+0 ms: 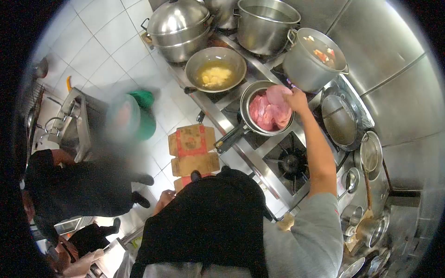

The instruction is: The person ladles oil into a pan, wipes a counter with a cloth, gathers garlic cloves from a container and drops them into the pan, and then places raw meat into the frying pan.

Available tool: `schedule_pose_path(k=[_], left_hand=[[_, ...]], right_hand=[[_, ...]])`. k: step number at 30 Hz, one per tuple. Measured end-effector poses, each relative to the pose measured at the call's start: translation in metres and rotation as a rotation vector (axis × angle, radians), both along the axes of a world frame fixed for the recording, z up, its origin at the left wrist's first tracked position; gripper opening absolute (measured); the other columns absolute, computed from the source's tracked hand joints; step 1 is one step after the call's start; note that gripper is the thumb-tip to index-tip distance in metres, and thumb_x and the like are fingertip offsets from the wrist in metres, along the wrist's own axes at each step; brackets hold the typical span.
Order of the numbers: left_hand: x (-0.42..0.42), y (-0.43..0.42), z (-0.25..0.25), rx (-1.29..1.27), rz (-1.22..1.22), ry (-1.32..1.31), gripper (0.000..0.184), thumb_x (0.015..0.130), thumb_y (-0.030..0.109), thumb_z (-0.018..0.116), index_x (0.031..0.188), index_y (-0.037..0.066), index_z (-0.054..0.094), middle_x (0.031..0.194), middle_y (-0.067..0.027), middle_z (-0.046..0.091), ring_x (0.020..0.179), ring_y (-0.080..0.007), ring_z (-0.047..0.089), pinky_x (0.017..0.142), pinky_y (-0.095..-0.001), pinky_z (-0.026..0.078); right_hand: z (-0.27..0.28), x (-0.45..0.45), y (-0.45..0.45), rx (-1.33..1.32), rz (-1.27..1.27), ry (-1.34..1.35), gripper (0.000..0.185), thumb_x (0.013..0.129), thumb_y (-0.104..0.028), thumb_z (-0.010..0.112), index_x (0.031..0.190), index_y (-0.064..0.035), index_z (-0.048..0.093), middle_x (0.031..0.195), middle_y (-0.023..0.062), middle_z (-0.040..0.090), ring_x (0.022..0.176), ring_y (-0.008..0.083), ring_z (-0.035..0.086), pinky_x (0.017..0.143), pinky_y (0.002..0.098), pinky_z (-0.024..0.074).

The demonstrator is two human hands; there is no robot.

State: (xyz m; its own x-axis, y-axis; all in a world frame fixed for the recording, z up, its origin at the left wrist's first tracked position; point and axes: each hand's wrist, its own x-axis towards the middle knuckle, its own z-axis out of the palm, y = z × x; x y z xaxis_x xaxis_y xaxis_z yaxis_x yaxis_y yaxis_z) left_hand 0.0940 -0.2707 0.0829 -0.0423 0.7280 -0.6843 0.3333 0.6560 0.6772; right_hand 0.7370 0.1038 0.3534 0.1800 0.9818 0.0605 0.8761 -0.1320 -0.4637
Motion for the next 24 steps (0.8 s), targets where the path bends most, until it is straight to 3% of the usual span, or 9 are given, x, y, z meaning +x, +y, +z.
schedule_pose_path(k=[3,4,6,10,14,16,19,22,24], left_hand=[[-0.011,-0.003,-0.009,-0.106,0.077,-0.065,0.028,0.089,0.027,0.062,0.097,0.001,0.056,0.072,-0.0122,0.062,0.051,-0.0189,0.057,0.044,-0.0342,0.051],[-0.019,-0.010,-0.020,0.040,-0.064,-0.040,0.027,0.089,0.027,0.062,0.096,0.001,0.056,0.072,-0.0113,0.061,0.050,-0.0175,0.056,0.043,-0.0330,0.049],[-0.025,-0.021,-0.024,0.199,-0.176,0.031,0.027,0.089,0.027,0.062,0.094,0.002,0.055,0.070,-0.0099,0.061,0.048,-0.0158,0.054,0.041,-0.0313,0.047],[-0.013,-0.023,0.009,-0.116,0.056,0.013,0.029,0.090,0.029,0.061,0.093,0.000,0.056,0.069,-0.0090,0.061,0.050,-0.0162,0.056,0.040,-0.0308,0.046],[-0.016,-0.031,0.004,-0.108,0.043,-0.027,0.029,0.090,0.028,0.060,0.095,-0.001,0.058,0.069,-0.0092,0.063,0.053,-0.0180,0.059,0.043,-0.0324,0.048],[0.005,-0.015,0.046,-0.135,-0.031,0.128,0.028,0.090,0.027,0.059,0.094,-0.001,0.058,0.069,-0.0090,0.062,0.053,-0.0176,0.059,0.043,-0.0324,0.048],[0.003,-0.010,0.042,-0.054,-0.107,0.106,0.028,0.090,0.026,0.059,0.096,-0.001,0.058,0.071,-0.0100,0.063,0.053,-0.0178,0.059,0.045,-0.0321,0.049],[-0.039,-0.019,-0.056,-0.141,0.243,-0.306,0.029,0.090,0.027,0.059,0.099,0.000,0.058,0.075,-0.0114,0.064,0.056,-0.0186,0.060,0.048,-0.0325,0.051],[-0.037,-0.015,-0.048,0.142,-0.215,-0.026,0.030,0.090,0.027,0.059,0.101,0.000,0.057,0.077,-0.0122,0.065,0.057,-0.0191,0.060,0.048,-0.0329,0.051]], right_hand=[[0.029,-0.007,-0.001,0.001,0.057,0.176,0.043,0.070,-0.036,0.067,0.089,0.0030,0.066,0.081,0.0218,0.067,0.077,0.0297,0.066,0.071,0.0387,0.0500],[0.022,0.008,0.010,-0.063,0.030,0.243,0.040,0.070,-0.031,0.067,0.089,0.0030,0.066,0.074,0.0151,0.066,0.070,0.0220,0.064,0.065,0.0342,0.0488],[0.041,0.013,0.010,-0.067,-0.010,0.324,0.036,0.069,-0.028,0.067,0.086,0.0030,0.066,0.071,0.0126,0.064,0.067,0.0205,0.062,0.063,0.0329,0.0481],[0.078,0.007,-0.004,-0.008,-0.008,0.445,0.030,0.068,-0.025,0.064,0.080,0.0026,0.065,0.067,0.0078,0.061,0.063,0.0177,0.059,0.060,0.0314,0.0474],[0.062,-0.002,-0.010,-0.014,-0.049,0.393,0.032,0.069,-0.027,0.064,0.079,0.0028,0.065,0.068,0.0112,0.063,0.063,0.0198,0.061,0.060,0.0324,0.0482],[0.023,-0.001,-0.008,-0.025,-0.039,0.349,0.034,0.069,-0.028,0.065,0.081,0.0035,0.065,0.070,0.0138,0.065,0.065,0.0225,0.063,0.061,0.0342,0.0493],[-0.038,-0.003,-0.010,0.013,0.014,0.203,0.039,0.068,-0.029,0.065,0.088,0.0050,0.065,0.079,0.0214,0.066,0.077,0.0298,0.066,0.070,0.0387,0.0501],[-0.019,-0.013,-0.015,-0.034,-0.006,0.112,0.031,0.073,-0.025,0.062,0.087,0.0031,0.065,0.075,0.0119,0.064,0.072,0.0183,0.060,0.066,0.0337,0.0471],[-0.021,0.001,-0.014,-0.059,-0.060,0.303,0.035,0.070,-0.026,0.064,0.088,0.0039,0.066,0.078,0.0146,0.065,0.073,0.0210,0.062,0.067,0.0344,0.0477]])
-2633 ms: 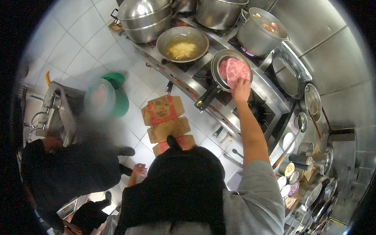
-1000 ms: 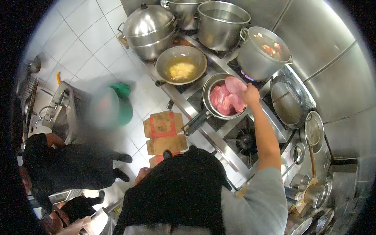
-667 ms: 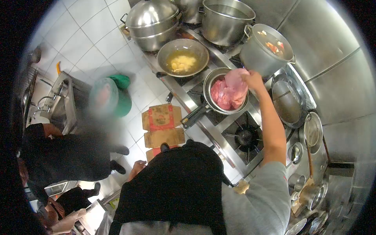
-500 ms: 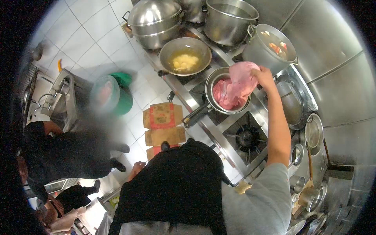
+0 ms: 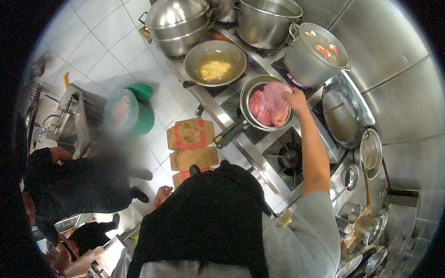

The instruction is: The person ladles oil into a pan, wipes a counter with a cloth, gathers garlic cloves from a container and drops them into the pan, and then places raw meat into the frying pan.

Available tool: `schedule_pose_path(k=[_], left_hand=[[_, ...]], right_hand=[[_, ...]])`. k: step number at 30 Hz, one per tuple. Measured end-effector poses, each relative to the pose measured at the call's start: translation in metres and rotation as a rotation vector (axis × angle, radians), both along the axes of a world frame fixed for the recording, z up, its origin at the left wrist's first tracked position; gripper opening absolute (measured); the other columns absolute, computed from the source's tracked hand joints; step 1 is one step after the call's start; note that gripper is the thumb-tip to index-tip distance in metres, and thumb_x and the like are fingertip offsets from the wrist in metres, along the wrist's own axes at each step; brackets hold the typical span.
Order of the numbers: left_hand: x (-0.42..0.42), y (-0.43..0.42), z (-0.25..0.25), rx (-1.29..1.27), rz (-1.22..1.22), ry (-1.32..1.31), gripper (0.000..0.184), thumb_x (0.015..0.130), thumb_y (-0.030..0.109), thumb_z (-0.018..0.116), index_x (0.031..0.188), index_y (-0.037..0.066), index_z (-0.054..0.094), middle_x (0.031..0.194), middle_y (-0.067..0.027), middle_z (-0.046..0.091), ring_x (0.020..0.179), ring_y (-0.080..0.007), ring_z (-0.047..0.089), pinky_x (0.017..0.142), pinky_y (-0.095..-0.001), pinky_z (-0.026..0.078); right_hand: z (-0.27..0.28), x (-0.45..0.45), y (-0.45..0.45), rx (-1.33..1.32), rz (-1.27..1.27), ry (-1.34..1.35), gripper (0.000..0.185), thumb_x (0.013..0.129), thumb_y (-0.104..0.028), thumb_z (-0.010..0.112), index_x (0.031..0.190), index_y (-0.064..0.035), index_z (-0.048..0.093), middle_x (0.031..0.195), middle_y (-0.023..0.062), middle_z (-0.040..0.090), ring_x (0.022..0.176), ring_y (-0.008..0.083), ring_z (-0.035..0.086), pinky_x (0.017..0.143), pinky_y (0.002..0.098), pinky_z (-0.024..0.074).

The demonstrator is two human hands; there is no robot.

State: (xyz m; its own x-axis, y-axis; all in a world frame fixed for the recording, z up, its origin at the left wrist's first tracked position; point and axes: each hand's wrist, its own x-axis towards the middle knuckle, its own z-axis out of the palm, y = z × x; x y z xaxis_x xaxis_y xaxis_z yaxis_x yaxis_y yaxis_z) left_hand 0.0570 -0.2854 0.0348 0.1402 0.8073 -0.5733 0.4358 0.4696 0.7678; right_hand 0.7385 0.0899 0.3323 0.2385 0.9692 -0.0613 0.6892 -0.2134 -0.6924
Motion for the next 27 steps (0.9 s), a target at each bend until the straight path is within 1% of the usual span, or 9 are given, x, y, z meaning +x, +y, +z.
schedule_pose_path(k=[1,2,5,8,13,16,19,22,27], left_hand=[[0.002,0.006,0.008,0.021,-0.037,0.066,0.030,0.090,0.027,0.059,0.101,0.000,0.057,0.078,-0.0124,0.065,0.058,-0.0192,0.061,0.049,-0.0330,0.052],[0.005,0.014,0.018,0.041,-0.074,0.132,0.030,0.090,0.027,0.059,0.101,0.000,0.057,0.078,-0.0126,0.065,0.058,-0.0194,0.061,0.049,-0.0332,0.052],[0.037,0.031,0.069,-0.340,0.337,0.092,0.030,0.089,0.027,0.060,0.101,0.000,0.057,0.078,-0.0126,0.065,0.060,-0.0195,0.061,0.049,-0.0335,0.052],[0.033,0.024,0.058,-0.342,0.329,0.046,0.030,0.088,0.028,0.061,0.099,0.000,0.057,0.076,-0.0123,0.065,0.059,-0.0195,0.061,0.048,-0.0335,0.052],[0.020,0.015,0.032,-0.310,0.269,-0.002,0.030,0.089,0.030,0.061,0.096,0.001,0.057,0.073,-0.0117,0.064,0.056,-0.0192,0.060,0.047,-0.0340,0.052],[0.032,0.028,0.073,-0.277,0.139,0.110,0.030,0.089,0.031,0.061,0.095,0.001,0.057,0.071,-0.0106,0.062,0.054,-0.0192,0.060,0.047,-0.0344,0.053],[0.004,0.020,0.005,-0.341,0.329,-0.137,0.029,0.088,0.031,0.061,0.094,0.002,0.057,0.072,-0.0101,0.063,0.054,-0.0190,0.060,0.046,-0.0339,0.052],[0.014,0.045,0.071,-0.255,0.134,0.112,0.028,0.088,0.029,0.062,0.095,0.002,0.057,0.072,-0.0099,0.062,0.053,-0.0188,0.059,0.045,-0.0329,0.050],[-0.031,0.047,0.058,-0.292,0.278,-0.029,0.026,0.088,0.027,0.062,0.095,0.003,0.057,0.072,-0.0096,0.062,0.052,-0.0184,0.058,0.043,-0.0312,0.048]], right_hand=[[0.001,0.007,0.006,-0.007,-0.019,0.095,0.038,0.068,-0.027,0.065,0.089,0.0042,0.066,0.079,0.0160,0.066,0.074,0.0223,0.063,0.068,0.0347,0.0480],[-0.002,0.017,0.009,0.053,-0.012,0.189,0.034,0.070,-0.023,0.064,0.090,0.0049,0.066,0.076,0.0104,0.065,0.070,0.0188,0.060,0.063,0.0329,0.0470],[0.046,0.003,-0.007,-0.015,-0.091,0.416,0.028,0.073,-0.019,0.062,0.088,0.0042,0.066,0.075,0.0055,0.064,0.064,0.0138,0.056,0.058,0.0271,0.0438],[0.057,0.022,0.002,-0.037,-0.077,0.479,0.023,0.073,-0.019,0.062,0.084,0.0009,0.065,0.074,0.0041,0.062,0.058,0.0117,0.052,0.054,0.0248,0.0400],[0.103,0.027,0.003,0.086,-0.032,0.500,0.020,0.072,-0.019,0.063,0.082,-0.0019,0.063,0.071,0.0017,0.059,0.057,0.0107,0.051,0.051,0.0243,0.0377],[0.144,0.009,-0.003,0.113,-0.046,0.508,0.017,0.072,-0.018,0.063,0.081,-0.0034,0.062,0.070,0.0015,0.059,0.057,0.0101,0.052,0.049,0.0230,0.0366],[0.174,0.003,-0.001,0.090,-0.073,0.405,0.015,0.072,-0.017,0.063,0.081,-0.0041,0.062,0.069,0.0013,0.059,0.056,0.0094,0.051,0.048,0.0228,0.0355],[0.197,-0.021,-0.003,0.146,-0.067,0.451,0.013,0.073,-0.017,0.064,0.079,-0.0051,0.063,0.069,0.0009,0.059,0.055,0.0092,0.049,0.047,0.0231,0.0341],[0.219,-0.027,0.016,0.113,-0.059,0.345,0.013,0.073,-0.019,0.064,0.075,-0.0055,0.064,0.071,0.0016,0.060,0.059,0.0113,0.053,0.053,0.0246,0.0393]])
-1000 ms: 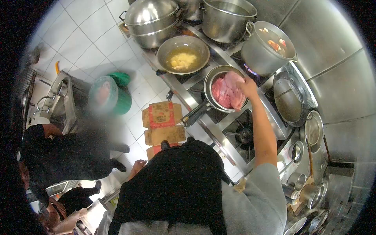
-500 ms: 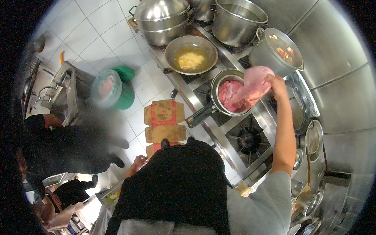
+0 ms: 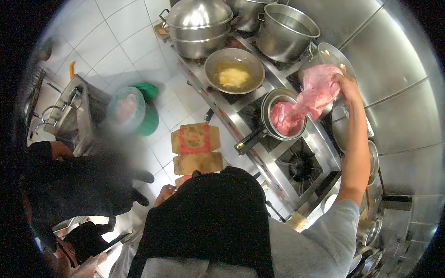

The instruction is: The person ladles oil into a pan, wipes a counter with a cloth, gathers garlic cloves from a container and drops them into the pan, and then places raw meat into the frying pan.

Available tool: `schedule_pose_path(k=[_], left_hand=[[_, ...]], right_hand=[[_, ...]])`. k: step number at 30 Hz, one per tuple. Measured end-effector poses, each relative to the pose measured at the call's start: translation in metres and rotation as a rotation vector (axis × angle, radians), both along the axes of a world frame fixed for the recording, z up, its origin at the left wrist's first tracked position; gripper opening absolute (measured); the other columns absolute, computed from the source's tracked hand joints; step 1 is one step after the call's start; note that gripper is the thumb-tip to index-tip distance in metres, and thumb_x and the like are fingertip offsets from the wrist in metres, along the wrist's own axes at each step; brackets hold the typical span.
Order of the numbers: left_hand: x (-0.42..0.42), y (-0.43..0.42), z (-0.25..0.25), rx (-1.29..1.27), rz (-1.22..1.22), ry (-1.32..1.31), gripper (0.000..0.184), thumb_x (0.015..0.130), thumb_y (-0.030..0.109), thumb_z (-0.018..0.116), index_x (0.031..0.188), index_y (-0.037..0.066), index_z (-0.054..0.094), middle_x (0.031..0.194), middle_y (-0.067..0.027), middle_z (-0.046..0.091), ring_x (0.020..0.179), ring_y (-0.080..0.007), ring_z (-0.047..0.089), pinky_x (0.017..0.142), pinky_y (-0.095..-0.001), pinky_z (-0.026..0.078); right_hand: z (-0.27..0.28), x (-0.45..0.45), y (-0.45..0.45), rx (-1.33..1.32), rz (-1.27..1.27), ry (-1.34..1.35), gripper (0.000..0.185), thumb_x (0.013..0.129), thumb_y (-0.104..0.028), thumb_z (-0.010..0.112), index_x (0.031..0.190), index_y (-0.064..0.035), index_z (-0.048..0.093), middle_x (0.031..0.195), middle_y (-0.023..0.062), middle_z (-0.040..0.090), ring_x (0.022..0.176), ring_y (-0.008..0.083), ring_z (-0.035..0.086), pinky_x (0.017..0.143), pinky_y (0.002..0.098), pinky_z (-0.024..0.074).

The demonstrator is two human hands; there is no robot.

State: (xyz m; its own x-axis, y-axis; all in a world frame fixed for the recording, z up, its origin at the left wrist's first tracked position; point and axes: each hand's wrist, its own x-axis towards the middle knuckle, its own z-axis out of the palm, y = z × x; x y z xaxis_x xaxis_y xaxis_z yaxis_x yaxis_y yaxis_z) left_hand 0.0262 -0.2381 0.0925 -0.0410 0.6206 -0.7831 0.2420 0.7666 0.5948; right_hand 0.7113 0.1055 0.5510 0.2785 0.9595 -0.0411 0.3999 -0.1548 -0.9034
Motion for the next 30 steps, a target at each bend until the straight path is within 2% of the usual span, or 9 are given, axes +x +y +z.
schedule_pose_path(k=[4,8,11,14,20,25,27,29,30], left_hand=[[-0.051,-0.021,-0.048,-0.011,0.143,-0.139,0.025,0.088,0.027,0.062,0.095,0.004,0.056,0.072,-0.0100,0.062,0.053,-0.0194,0.058,0.043,-0.0322,0.047],[-0.098,-0.048,-0.061,-0.092,0.163,-0.114,0.029,0.088,0.027,0.062,0.099,0.001,0.054,0.077,-0.0137,0.064,0.059,-0.0229,0.062,0.048,-0.0386,0.053],[-0.147,-0.070,-0.091,-0.322,0.280,-0.328,0.031,0.090,0.029,0.060,0.097,0.000,0.054,0.081,-0.0148,0.064,0.063,-0.0242,0.063,0.051,-0.0400,0.054],[-0.169,-0.097,-0.108,-0.441,0.339,-0.279,0.030,0.090,0.030,0.058,0.096,0.001,0.056,0.082,-0.0138,0.065,0.063,-0.0237,0.063,0.053,-0.0401,0.054],[-0.170,-0.105,-0.090,-0.379,0.375,-0.236,0.028,0.090,0.029,0.057,0.098,0.002,0.058,0.077,-0.0116,0.064,0.062,-0.0226,0.062,0.054,-0.0386,0.053],[-0.116,-0.049,0.050,-0.169,0.070,0.106,0.030,0.091,0.028,0.056,0.103,0.000,0.057,0.081,-0.0130,0.064,0.063,-0.0227,0.062,0.056,-0.0383,0.054],[-0.131,-0.055,0.015,-0.112,0.258,-0.092,0.032,0.092,0.027,0.056,0.106,-0.001,0.056,0.083,-0.0142,0.064,0.065,-0.0237,0.062,0.057,-0.0398,0.055],[-0.142,-0.049,0.005,0.087,-0.106,0.064,0.032,0.092,0.027,0.055,0.108,-0.001,0.055,0.083,-0.0139,0.064,0.065,-0.0238,0.063,0.057,-0.0396,0.055],[-0.142,-0.040,0.008,0.071,-0.118,0.101,0.032,0.092,0.027,0.056,0.108,-0.001,0.055,0.082,-0.0134,0.064,0.065,-0.0231,0.063,0.056,-0.0386,0.055]], right_hand=[[0.021,-0.044,0.004,0.005,-0.027,-0.050,0.016,0.076,-0.022,0.063,0.079,-0.0063,0.064,0.073,0.0004,0.059,0.060,0.0108,0.053,0.055,0.0244,0.0416],[0.021,-0.058,0.036,-0.035,0.028,-0.109,0.016,0.077,-0.024,0.062,0.079,-0.0073,0.063,0.072,-0.0005,0.059,0.059,0.0096,0.052,0.054,0.0238,0.0424],[0.015,-0.072,0.066,-0.022,0.052,-0.136,0.017,0.077,-0.025,0.063,0.079,-0.0082,0.064,0.071,-0.0012,0.058,0.058,0.0090,0.051,0.052,0.0241,0.0413],[0.007,-0.091,0.097,-0.110,0.105,-0.224,0.018,0.082,-0.024,0.059,0.087,-0.0068,0.064,0.081,0.0001,0.060,0.067,0.0121,0.055,0.060,0.0267,0.0464],[-0.042,-0.149,0.157,-0.038,0.195,-0.345,0.023,0.074,-0.028,0.065,0.076,-0.0049,0.064,0.066,0.0006,0.057,0.058,0.0124,0.052,0.052,0.0274,0.0431],[-0.105,-0.178,0.213,-0.067,0.256,-0.384,0.025,0.071,-0.027,0.066,0.074,-0.0021,0.064,0.065,0.0035,0.058,0.055,0.0144,0.054,0.051,0.0297,0.0451],[-0.130,-0.183,0.236,-0.075,0.263,-0.384,0.028,0.069,-0.026,0.066,0.075,0.0005,0.064,0.066,0.0065,0.061,0.060,0.0172,0.058,0.055,0.0316,0.0471],[-0.154,-0.188,0.254,-0.037,0.258,-0.422,0.030,0.068,-0.028,0.065,0.078,0.0005,0.065,0.068,0.0092,0.062,0.063,0.0186,0.060,0.059,0.0328,0.0480],[-0.161,-0.189,0.263,-0.018,0.256,-0.442,0.031,0.068,-0.029,0.065,0.079,0.0005,0.066,0.069,0.0105,0.063,0.064,0.0192,0.061,0.061,0.0334,0.0485]])
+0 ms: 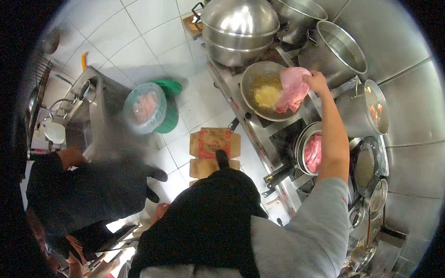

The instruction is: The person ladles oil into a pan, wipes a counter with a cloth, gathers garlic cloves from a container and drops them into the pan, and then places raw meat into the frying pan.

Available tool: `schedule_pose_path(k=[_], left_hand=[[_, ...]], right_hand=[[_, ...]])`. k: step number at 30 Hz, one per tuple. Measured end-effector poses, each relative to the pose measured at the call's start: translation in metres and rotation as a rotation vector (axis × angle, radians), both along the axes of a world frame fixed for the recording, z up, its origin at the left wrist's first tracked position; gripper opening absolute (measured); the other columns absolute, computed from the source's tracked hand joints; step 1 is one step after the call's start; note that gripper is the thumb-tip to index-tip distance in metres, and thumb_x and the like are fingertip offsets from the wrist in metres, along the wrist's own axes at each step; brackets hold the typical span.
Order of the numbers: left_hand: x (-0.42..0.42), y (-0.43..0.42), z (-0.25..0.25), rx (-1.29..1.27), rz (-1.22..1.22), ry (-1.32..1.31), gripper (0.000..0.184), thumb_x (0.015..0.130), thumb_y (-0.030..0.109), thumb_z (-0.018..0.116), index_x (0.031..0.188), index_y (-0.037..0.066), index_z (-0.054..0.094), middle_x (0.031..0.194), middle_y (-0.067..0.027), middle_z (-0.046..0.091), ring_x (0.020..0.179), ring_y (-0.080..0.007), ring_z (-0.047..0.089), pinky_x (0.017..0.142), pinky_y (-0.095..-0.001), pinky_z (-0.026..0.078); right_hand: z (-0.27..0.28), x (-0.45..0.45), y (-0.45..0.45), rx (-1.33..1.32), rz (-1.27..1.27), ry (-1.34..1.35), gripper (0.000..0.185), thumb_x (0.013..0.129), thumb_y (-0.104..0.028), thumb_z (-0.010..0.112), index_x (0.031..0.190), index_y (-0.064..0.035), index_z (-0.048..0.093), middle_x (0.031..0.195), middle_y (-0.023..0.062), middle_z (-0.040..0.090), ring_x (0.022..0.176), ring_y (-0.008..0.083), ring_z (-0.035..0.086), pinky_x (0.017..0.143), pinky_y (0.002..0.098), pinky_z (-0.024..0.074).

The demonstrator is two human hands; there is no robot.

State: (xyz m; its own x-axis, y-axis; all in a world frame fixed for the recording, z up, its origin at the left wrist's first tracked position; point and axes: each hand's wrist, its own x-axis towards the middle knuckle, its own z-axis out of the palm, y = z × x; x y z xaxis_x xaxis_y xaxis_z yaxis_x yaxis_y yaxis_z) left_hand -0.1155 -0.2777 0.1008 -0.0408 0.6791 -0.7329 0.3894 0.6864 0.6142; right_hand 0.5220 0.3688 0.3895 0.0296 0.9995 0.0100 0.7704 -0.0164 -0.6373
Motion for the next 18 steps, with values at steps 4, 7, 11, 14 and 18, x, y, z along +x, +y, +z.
schedule_pose_path(k=[4,7,11,14,18], left_hand=[[0.015,0.049,0.040,-0.171,0.140,0.095,0.032,0.090,0.028,0.057,0.106,-0.001,0.056,0.081,-0.0111,0.065,0.065,-0.0197,0.062,0.054,-0.0344,0.053],[0.017,0.063,0.032,-0.234,0.531,-0.126,0.030,0.090,0.028,0.058,0.102,0.001,0.058,0.079,-0.0091,0.064,0.061,-0.0171,0.061,0.051,-0.0318,0.051],[0.029,0.077,0.049,0.110,0.140,-0.017,0.026,0.089,0.028,0.058,0.098,0.004,0.059,0.075,-0.0075,0.063,0.058,-0.0160,0.059,0.049,-0.0308,0.050],[0.024,0.078,0.038,0.202,-0.092,0.066,0.026,0.090,0.028,0.058,0.097,0.004,0.059,0.074,-0.0073,0.063,0.057,-0.0164,0.059,0.048,-0.0311,0.050],[0.025,0.072,0.044,0.131,-0.052,0.132,0.025,0.090,0.028,0.057,0.096,0.003,0.058,0.074,-0.0081,0.062,0.057,-0.0173,0.058,0.048,-0.0324,0.050]], right_hand=[[-0.023,0.001,0.036,0.052,0.094,-0.267,0.039,0.068,-0.035,0.064,0.085,0.0001,0.065,0.080,0.0216,0.065,0.075,0.0349,0.064,0.070,0.0409,0.0489],[-0.036,-0.003,0.055,0.094,0.172,-0.311,0.039,0.068,-0.034,0.065,0.087,0.0009,0.064,0.083,0.0245,0.064,0.081,0.0407,0.062,0.072,0.0442,0.0484],[-0.051,-0.011,0.070,0.029,0.194,-0.330,0.037,0.069,-0.031,0.065,0.088,0.0005,0.063,0.082,0.0252,0.064,0.083,0.0412,0.062,0.074,0.0457,0.0486],[-0.063,-0.014,0.075,0.049,0.214,-0.380,0.034,0.070,-0.028,0.064,0.089,0.0005,0.061,0.084,0.0257,0.064,0.083,0.0420,0.062,0.075,0.0470,0.0487],[-0.090,-0.015,0.086,0.103,0.232,-0.502,0.032,0.071,-0.025,0.064,0.090,0.0006,0.059,0.086,0.0259,0.063,0.083,0.0430,0.062,0.075,0.0492,0.0487]])
